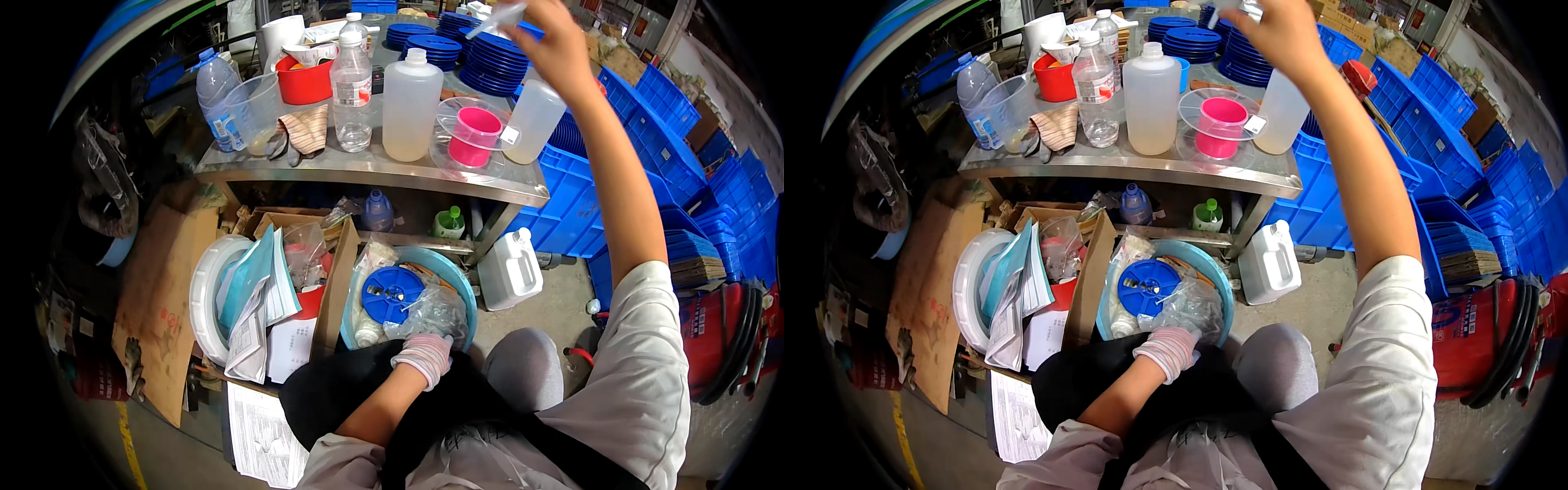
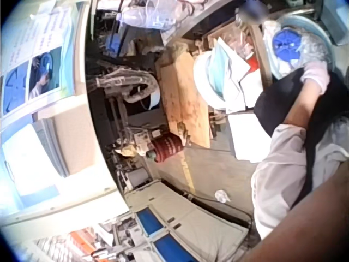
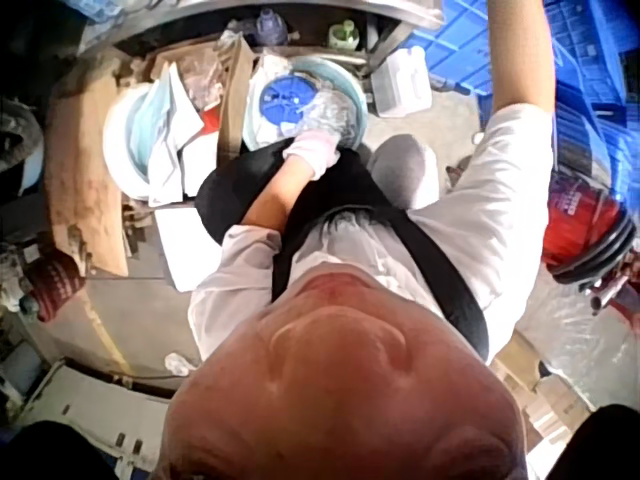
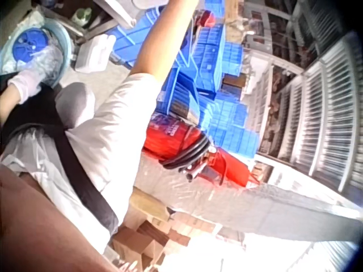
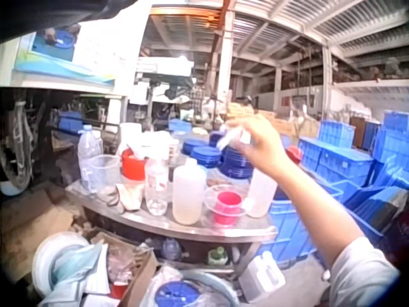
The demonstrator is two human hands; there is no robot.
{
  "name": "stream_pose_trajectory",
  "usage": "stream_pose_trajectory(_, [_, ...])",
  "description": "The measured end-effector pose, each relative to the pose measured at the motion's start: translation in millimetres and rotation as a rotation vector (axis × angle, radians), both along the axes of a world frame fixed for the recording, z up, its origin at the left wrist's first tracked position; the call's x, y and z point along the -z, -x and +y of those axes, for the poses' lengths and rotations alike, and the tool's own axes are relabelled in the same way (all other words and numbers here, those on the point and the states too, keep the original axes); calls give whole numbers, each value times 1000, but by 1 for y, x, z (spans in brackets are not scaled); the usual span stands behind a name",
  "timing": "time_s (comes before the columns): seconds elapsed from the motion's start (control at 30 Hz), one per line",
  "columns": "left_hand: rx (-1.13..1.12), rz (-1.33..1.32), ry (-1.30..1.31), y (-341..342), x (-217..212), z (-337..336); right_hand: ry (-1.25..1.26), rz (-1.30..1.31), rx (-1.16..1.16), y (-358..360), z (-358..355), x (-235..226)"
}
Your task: The person walks through a warehouse area and approaches a workbench. They open a large white plastic jug and pour its contents into a small cup, then transfer the liquid into a smaller bottle. The person repeats this process with another jug and bottle, then closes the containers and places them on the bench.
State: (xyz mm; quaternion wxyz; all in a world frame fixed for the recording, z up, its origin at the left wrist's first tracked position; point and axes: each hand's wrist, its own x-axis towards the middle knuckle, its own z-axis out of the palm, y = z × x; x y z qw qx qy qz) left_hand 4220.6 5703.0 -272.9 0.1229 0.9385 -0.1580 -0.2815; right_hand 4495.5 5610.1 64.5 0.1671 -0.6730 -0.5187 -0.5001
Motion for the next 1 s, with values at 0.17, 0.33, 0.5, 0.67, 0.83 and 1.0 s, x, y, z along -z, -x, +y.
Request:
stream_pose_trajectory(0.17, [4, -39, 29, -4, 1, -3, -464, 821, -495, 2, 29, -37])
stream_pose_trajectory(0.33, [8, -29, 51, -7, 1, 2, -471, 849, -499, -12, 30, -33])
stream_pose_trajectory(0.5, [-9, -67, 60, -3, 4, 8, -478, 913, -441, 4, 33, -36])
stream_pose_trajectory(0.67, [-9, -86, 59, -2, 4, 10, -351, 886, -361, -11, 35, -38])
stream_pose_trajectory(0.83, [-45, 6, 71, -7, 13, 7, -139, 931, 80, -46, 81, -27])
stream_pose_trajectory(1.0, [-34, -13, 89, -12, 0, 5, -64, 1070, 65, -78, 88, 31])
